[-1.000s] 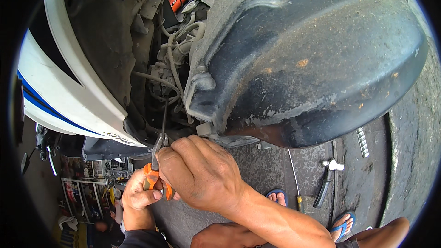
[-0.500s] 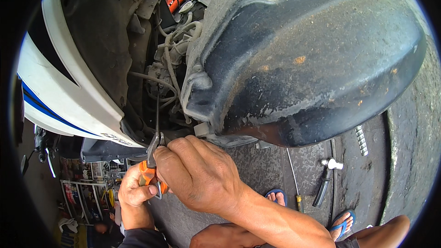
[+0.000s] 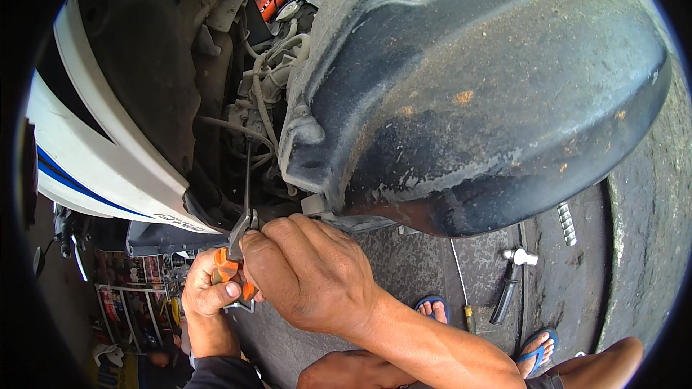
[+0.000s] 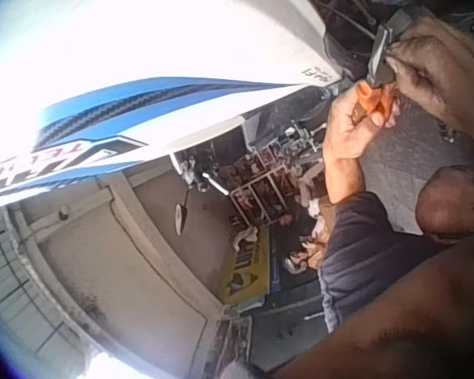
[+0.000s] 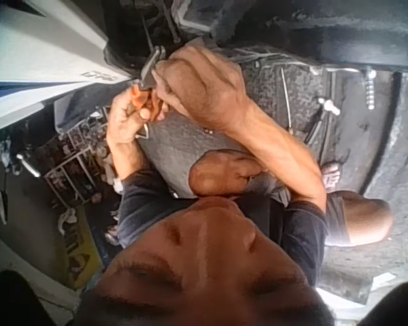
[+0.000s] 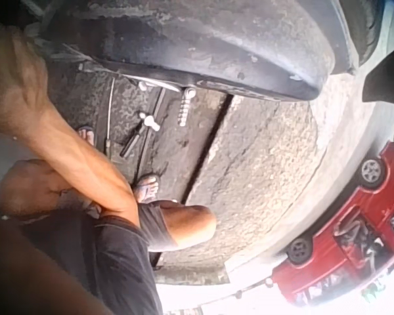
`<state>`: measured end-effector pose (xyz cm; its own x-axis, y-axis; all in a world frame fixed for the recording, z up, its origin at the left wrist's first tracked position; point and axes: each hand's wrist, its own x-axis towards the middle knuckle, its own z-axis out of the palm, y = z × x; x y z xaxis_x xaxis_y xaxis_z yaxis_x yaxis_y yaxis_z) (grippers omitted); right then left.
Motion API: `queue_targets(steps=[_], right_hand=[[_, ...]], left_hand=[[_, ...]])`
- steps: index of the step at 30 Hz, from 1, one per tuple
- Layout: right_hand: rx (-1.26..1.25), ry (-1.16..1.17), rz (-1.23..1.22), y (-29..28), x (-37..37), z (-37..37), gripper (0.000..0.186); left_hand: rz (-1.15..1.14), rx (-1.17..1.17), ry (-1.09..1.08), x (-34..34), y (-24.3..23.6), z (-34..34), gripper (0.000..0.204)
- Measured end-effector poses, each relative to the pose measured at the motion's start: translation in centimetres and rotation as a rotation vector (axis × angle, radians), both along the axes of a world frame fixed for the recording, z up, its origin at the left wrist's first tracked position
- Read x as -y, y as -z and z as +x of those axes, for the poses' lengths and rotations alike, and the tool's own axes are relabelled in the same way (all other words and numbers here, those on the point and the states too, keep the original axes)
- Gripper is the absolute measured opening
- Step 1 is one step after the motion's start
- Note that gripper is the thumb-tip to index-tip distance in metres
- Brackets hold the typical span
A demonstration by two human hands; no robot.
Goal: The person manipulates the motorcycle's cable and footpeg assembly using a screwdriver, pliers, and a hammer. They pull on a wire with pliers while tapping on a metal bracket with a hammer to secure or adjust the components.
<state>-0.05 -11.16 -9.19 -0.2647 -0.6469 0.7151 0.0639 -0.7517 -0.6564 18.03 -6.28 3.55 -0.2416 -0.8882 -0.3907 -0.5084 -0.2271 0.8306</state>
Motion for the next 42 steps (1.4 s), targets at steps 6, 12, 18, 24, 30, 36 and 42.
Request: queue_targets(steps=[6, 12, 18, 24, 30, 36, 42], right_hand=[[0.016, -0.001, -0.004, -0.1, 0.1, -0.1, 0.033], [0.012, -0.02, 0.01, -0.3, 0.1, -0.1, 0.032], [0.018, -0.001, 0.006, -0.2, 0.2, -0.1, 0.032], [-0.023, -0.015, 0.033, -0.8, 0.1, -0.3, 0.032], [-0.041, -0.049, 0.13, -1.2, -1.2, -3.1, 0.028], [-0.423, 0.471, 1.169, 19.4, -13.6, -10.0, 0.041], [-0.831, 0.175, 1.796, 31.3, -21.0, -11.8, 0.077]], left_hand=[[-0.008, -0.011, -0.047, 0.0, 0.0, -0.4, 0.043], [-0.016, 0.02, -0.035, 0.0, -0.3, -0.4, 0.046], [-0.002, 0.032, -0.053, 0.1, -0.4, -0.4, 0.049], [-0.014, 0.002, -0.059, 0.4, -0.8, -0.5, 0.054], [-0.006, -0.031, -0.102, 0.4, -1.3, -0.8, 0.057], [0.023, -0.026, -0.088, 0.2, -1.3, -0.4, 0.055], [0.026, -0.033, -0.099, 0.3, -1.4, 0.1, 0.048]])
